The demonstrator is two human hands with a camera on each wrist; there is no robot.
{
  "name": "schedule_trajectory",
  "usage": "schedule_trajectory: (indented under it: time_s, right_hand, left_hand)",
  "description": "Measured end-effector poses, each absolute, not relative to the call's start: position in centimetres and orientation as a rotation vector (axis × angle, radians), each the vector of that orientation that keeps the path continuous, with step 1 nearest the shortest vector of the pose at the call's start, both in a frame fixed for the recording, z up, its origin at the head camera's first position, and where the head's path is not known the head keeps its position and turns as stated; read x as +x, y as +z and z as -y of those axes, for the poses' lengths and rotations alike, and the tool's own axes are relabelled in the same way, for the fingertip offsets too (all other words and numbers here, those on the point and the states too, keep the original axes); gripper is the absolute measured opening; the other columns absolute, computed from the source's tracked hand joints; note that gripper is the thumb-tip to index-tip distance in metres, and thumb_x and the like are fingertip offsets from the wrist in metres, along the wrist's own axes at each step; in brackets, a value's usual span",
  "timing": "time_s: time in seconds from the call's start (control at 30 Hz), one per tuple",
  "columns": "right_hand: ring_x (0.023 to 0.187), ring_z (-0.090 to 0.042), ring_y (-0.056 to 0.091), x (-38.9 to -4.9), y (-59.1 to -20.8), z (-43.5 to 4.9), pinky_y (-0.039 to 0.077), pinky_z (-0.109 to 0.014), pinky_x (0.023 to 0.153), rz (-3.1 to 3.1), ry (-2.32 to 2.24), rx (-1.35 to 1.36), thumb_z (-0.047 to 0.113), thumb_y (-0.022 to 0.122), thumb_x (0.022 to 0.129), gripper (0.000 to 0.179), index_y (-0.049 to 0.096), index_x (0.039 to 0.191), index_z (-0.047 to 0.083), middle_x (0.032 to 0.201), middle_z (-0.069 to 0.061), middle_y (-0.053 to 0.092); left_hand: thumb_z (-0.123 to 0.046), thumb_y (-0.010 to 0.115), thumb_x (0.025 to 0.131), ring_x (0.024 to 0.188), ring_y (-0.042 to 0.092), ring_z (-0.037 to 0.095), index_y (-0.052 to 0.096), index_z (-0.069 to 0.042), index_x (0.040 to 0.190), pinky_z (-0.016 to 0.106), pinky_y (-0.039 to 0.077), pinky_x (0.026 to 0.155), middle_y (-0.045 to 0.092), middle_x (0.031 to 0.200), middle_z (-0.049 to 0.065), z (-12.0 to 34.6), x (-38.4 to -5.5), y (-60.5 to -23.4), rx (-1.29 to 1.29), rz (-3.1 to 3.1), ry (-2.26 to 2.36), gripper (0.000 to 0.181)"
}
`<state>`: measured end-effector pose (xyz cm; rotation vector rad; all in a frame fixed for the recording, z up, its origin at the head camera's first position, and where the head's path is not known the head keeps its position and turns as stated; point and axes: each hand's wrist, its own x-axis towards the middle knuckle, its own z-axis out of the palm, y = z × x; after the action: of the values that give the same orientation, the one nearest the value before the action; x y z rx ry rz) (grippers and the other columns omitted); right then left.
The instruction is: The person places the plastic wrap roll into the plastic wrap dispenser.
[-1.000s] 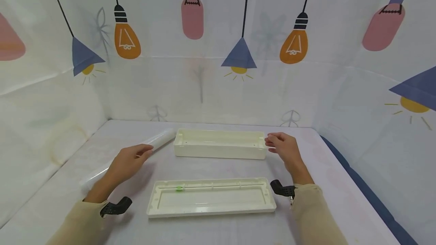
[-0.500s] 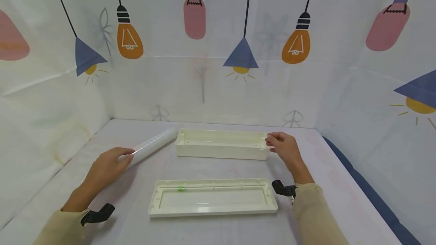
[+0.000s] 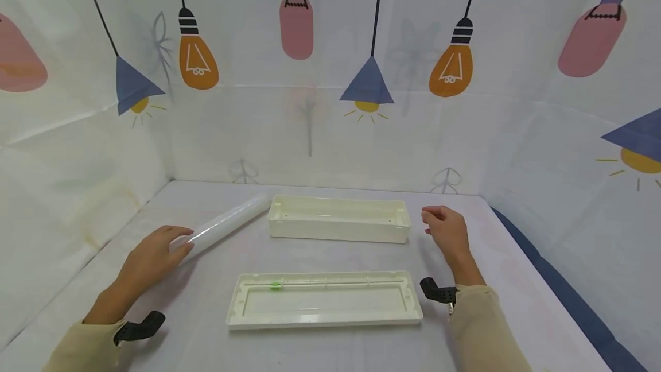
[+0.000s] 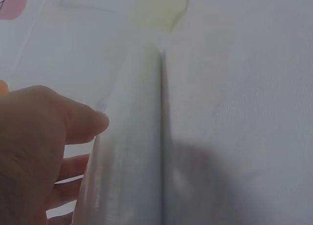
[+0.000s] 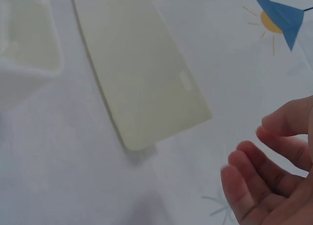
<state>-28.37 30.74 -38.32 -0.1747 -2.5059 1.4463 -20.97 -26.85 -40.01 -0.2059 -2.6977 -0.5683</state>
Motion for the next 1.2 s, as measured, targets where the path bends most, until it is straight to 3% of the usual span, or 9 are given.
schedule_trajectory:
  time_s: [0.13, 0.3, 0.83, 1.2]
  right_hand:
    - [0.121, -0.039, 0.055, -28.3, -38.6, -31.0, 0.055, -0.028, 0.086, 2.565, 1.468, -0.246, 0.029, 0.051, 0.105, 0.045, 0.055, 0.137, -0.004, 0.134, -0.025, 0.056]
    - [0.128, -0.040, 0.051, -28.3, -38.9, -31.1, 0.048, -0.048, 0.101, 2.630, 1.528, -0.294, 0.034, 0.053, 0.105, 0.052, 0.051, 0.142, -0.002, 0.142, -0.025, 0.051]
    - [0.126, -0.041, 0.054, -28.0, -39.6, -31.4, 0.049, -0.048, 0.098, 2.716, 1.560, -0.125, 0.033, 0.052, 0.105, 0.054, 0.046, 0.146, -0.001, 0.144, -0.029, 0.049]
    - [0.120, -0.038, 0.059, -27.8, -40.5, -31.0, 0.054, -0.040, 0.092, 2.670, 1.594, -0.012, 0.030, 0.055, 0.105, 0.050, 0.049, 0.144, -0.001, 0.139, -0.027, 0.055]
  left_hand:
    - [-0.022, 0.069, 0.094, 0.112, 0.059, 0.045, 0.066, 0.000, 0.125, 0.061, 0.049, 0.083, 0.061, 0.126, 0.025, 27.0, -21.1, -40.1, -0.176, 2.766, -0.561, 0.038]
    - [-0.025, 0.069, 0.094, 0.107, 0.060, 0.045, 0.062, 0.000, 0.131, 0.061, 0.050, 0.078, 0.059, 0.127, 0.027, 27.0, -21.4, -40.1, -0.144, 2.841, -0.553, 0.046]
    - [-0.028, 0.069, 0.092, 0.104, 0.061, 0.043, 0.057, -0.002, 0.135, 0.062, 0.049, 0.073, 0.060, 0.125, 0.026, 27.2, -22.0, -40.5, -0.162, 2.869, -0.509, 0.052]
    - [-0.025, 0.068, 0.089, 0.104, 0.060, 0.045, 0.054, -0.001, 0.137, 0.062, 0.049, 0.073, 0.058, 0.126, 0.028, 27.4, -21.9, -40.5, -0.145, 2.883, -0.495, 0.055]
